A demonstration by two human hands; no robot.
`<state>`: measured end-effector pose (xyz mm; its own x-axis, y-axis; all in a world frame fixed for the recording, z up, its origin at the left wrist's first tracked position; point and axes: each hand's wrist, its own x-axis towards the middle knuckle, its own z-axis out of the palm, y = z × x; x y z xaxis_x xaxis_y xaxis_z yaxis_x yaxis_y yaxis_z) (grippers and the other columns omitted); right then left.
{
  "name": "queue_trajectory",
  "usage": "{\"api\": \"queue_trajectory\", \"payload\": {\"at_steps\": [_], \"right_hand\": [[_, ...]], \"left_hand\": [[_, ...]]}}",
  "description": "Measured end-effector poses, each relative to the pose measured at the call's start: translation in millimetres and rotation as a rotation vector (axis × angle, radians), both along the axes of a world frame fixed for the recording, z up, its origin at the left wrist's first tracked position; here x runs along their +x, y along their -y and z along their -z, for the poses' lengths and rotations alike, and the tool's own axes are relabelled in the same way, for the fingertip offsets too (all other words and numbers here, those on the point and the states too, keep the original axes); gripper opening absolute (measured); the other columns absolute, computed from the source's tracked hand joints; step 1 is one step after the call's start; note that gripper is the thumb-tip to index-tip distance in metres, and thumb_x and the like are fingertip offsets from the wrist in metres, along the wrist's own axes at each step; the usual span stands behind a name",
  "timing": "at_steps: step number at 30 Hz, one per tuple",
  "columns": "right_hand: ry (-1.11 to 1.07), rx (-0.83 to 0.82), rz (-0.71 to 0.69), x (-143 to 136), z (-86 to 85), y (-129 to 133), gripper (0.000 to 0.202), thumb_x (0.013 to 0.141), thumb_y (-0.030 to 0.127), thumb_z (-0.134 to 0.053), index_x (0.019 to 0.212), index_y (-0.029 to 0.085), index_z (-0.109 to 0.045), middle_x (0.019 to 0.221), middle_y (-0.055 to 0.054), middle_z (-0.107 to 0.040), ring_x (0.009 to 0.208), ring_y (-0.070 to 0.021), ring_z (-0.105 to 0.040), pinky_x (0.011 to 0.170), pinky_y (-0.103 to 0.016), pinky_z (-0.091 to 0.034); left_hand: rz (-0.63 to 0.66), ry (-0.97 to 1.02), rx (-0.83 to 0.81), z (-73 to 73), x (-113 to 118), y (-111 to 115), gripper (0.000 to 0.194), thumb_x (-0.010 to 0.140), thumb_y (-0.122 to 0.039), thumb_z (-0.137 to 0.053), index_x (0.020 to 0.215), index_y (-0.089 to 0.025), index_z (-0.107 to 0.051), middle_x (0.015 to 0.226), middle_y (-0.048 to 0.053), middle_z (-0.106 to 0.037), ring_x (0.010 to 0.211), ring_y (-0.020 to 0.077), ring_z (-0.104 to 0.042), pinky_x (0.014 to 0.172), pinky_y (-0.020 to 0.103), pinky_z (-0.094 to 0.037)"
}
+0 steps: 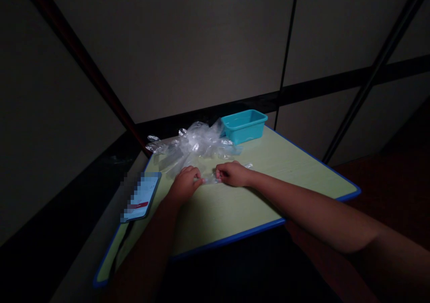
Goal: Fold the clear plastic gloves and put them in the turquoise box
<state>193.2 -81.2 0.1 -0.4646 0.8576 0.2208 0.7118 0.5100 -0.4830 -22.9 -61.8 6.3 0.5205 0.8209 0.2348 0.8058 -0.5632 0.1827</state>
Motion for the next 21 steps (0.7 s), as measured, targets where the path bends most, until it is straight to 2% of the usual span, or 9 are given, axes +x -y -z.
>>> {"api": "queue_trajectory", "payload": {"at_steps": [4, 10, 15, 21], "right_hand": [[0.002, 0.003, -0.008, 0.6, 0.1, 0.3, 0.009, 0.074, 0.018, -0.06, 0.082, 0.019, -0.063, 0.072, 0.002, -0.064, 0.068, -0.0123, -0.054, 0.065, -0.023, -0.03], [0.0, 0.001, -0.02, 1.3, -0.5, 0.8, 0.011, 0.072, 0.015, -0.059, 0.082, 0.019, -0.062, 0.073, 0.002, -0.063, 0.067, -0.012, -0.054, 0.064, -0.022, -0.03], [-0.001, -0.008, -0.013, 0.8, -0.1, 0.7, 0.008, 0.074, 0.017, -0.059, 0.081, 0.019, -0.062, 0.071, 0.002, -0.062, 0.065, -0.0121, -0.053, 0.063, -0.022, -0.03], [-0.009, -0.035, -0.02, -0.3, -0.9, 1.3, 0.008, 0.076, 0.018, -0.058, 0.082, 0.018, -0.062, 0.071, 0.002, -0.062, 0.065, -0.0123, -0.053, 0.062, -0.023, -0.03]], "left_hand": [[-0.068, -0.059, -0.002, -1.0, 0.0, 0.6, 0.013, 0.08, -0.029, -0.056, 0.073, -0.019, -0.052, 0.079, 0.003, -0.056, 0.082, 0.0201, -0.052, 0.07, 0.028, -0.039], [-0.3, -0.131, 0.046, -5.8, -9.1, 0.9, 0.03, 0.086, -0.043, -0.046, 0.073, -0.018, -0.055, 0.077, 0.005, -0.056, 0.072, 0.0183, -0.053, 0.064, 0.027, -0.036], [-0.329, -0.168, -0.043, -13.0, -16.6, -0.6, 0.039, 0.088, -0.046, -0.043, 0.066, -0.017, -0.057, 0.074, 0.006, -0.059, 0.072, 0.0186, -0.054, 0.062, 0.027, -0.035], [-0.322, -0.217, -0.064, -13.8, -21.9, -5.1, 0.033, 0.088, -0.039, -0.045, 0.067, -0.017, -0.057, 0.077, 0.007, -0.061, 0.076, 0.019, -0.056, 0.065, 0.027, -0.037]]}}
